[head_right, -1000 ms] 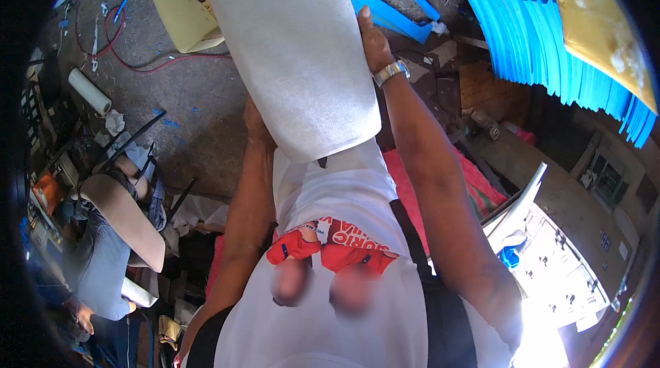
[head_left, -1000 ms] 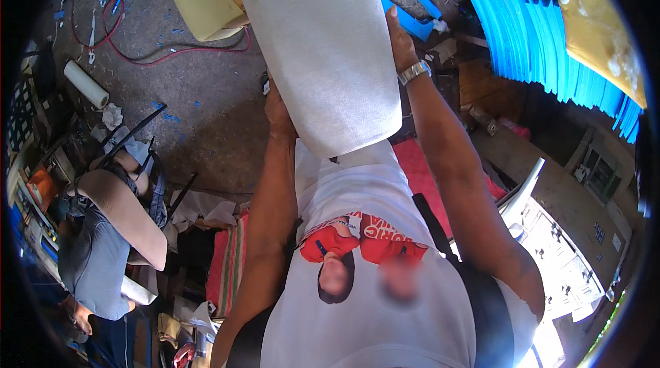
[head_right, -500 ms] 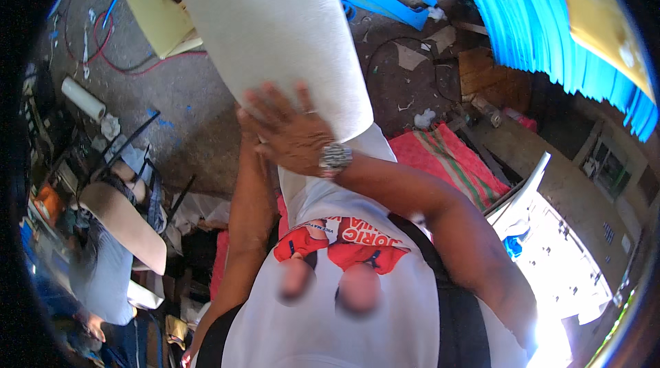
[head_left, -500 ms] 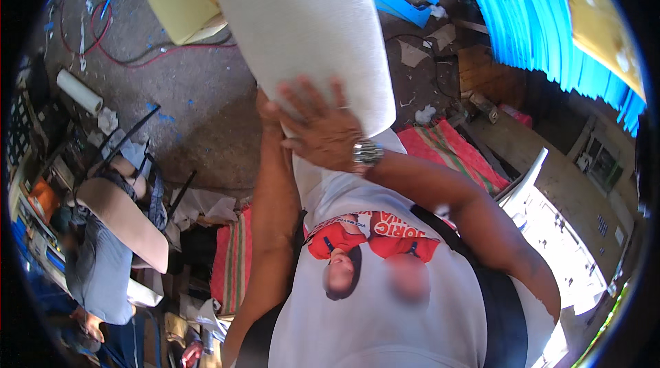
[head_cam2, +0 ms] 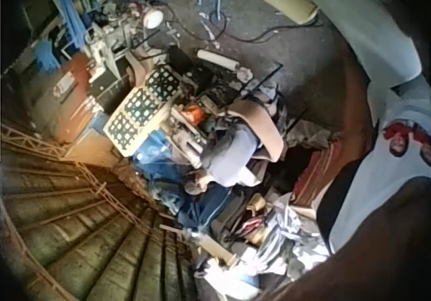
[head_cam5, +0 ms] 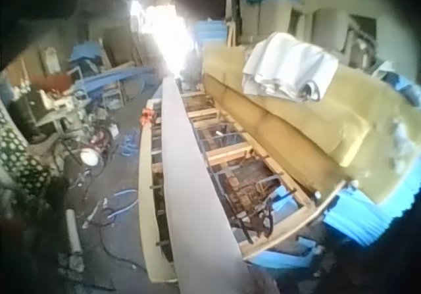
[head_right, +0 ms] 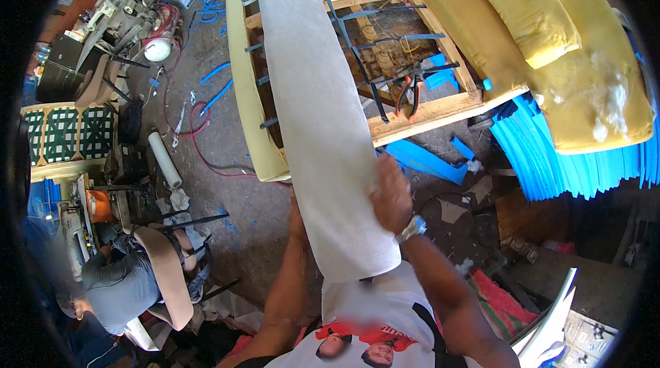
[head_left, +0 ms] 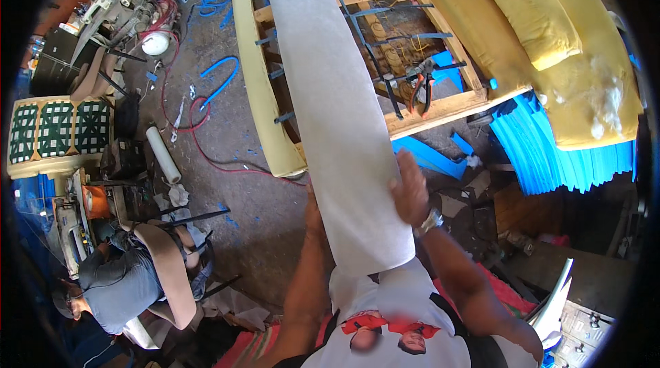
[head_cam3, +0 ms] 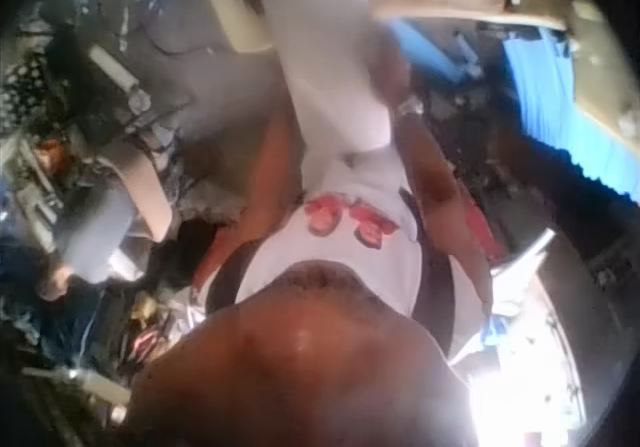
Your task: Applying foam padding and stapling it onto a wooden couch frame.
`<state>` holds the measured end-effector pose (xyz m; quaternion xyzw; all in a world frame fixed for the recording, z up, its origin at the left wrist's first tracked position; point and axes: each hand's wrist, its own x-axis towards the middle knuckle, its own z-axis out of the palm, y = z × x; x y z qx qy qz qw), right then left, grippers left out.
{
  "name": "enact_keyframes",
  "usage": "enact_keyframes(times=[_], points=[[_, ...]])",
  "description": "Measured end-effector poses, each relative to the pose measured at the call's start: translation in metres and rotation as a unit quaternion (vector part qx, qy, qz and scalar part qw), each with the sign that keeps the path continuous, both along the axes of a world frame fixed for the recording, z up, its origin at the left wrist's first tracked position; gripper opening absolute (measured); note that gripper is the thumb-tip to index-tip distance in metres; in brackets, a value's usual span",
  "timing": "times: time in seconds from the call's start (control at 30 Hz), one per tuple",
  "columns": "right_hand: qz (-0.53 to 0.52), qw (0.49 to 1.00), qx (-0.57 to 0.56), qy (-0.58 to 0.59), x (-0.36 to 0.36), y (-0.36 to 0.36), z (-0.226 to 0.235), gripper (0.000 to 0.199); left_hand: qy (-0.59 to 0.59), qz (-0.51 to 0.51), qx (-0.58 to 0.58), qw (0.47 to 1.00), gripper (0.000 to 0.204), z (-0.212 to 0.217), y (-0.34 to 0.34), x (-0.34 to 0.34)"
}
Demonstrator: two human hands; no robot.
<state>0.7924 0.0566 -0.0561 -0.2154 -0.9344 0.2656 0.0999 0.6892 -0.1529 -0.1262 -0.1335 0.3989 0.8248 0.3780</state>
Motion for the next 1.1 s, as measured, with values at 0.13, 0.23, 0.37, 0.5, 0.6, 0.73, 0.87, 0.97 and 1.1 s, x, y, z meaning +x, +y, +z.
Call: enact_keyframes(times=[0.13, 0.23, 0.37, 0.5, 0.6, 0.73, 0.87, 0.97, 1.1], points=[[0.043, 0.994, -0.009, -0.101, -0.023, 0.009, -0.019, 0.083, 0.065, -0.059, -0.013, 0.996, 0.067, -0.018, -0.010, 0.002], [0.050, 0.997, -0.063, 0.020, -0.003, -0.031, 0.000, 0.088, 0.033, -0.055, 0.027, 0.998, 0.065, -0.011, -0.023, 0.007], [0.131, 0.989, -0.027, -0.061, -0.003, -0.034, 0.021, 0.089, -0.064, -0.026, 0.105, 0.992, 0.062, -0.002, -0.050, 0.011], [0.159, 0.987, -0.032, 0.001, -0.080, 0.018, -0.012, 0.091, 0.007, -0.063, -0.021, 0.998, 0.057, -0.031, -0.075, 0.019], [0.155, 0.984, -0.065, 0.058, -0.155, 0.050, -0.040, 0.096, 0.038, -0.064, -0.250, 0.965, 0.050, -0.058, -0.093, 0.023], [0.124, 0.982, -0.134, 0.048, -0.229, 0.083, -0.028, 0.100, 0.023, -0.041, -0.299, 0.953, 0.049, -0.064, -0.108, 0.032], [0.137, 0.971, -0.081, -0.181, -0.270, 0.106, 0.011, 0.097, 0.014, -0.039, -0.334, 0.942, 0.048, -0.053, -0.112, 0.032], [0.222, 0.946, -0.033, -0.235, -0.316, 0.139, 0.013, 0.088, 0.005, -0.042, -0.352, 0.935, 0.047, -0.047, -0.112, 0.030], [0.161, 0.955, -0.201, 0.149, -0.411, 0.189, -0.035, 0.086, 0.004, -0.045, -0.353, 0.935, 0.046, -0.049, -0.114, 0.033]])
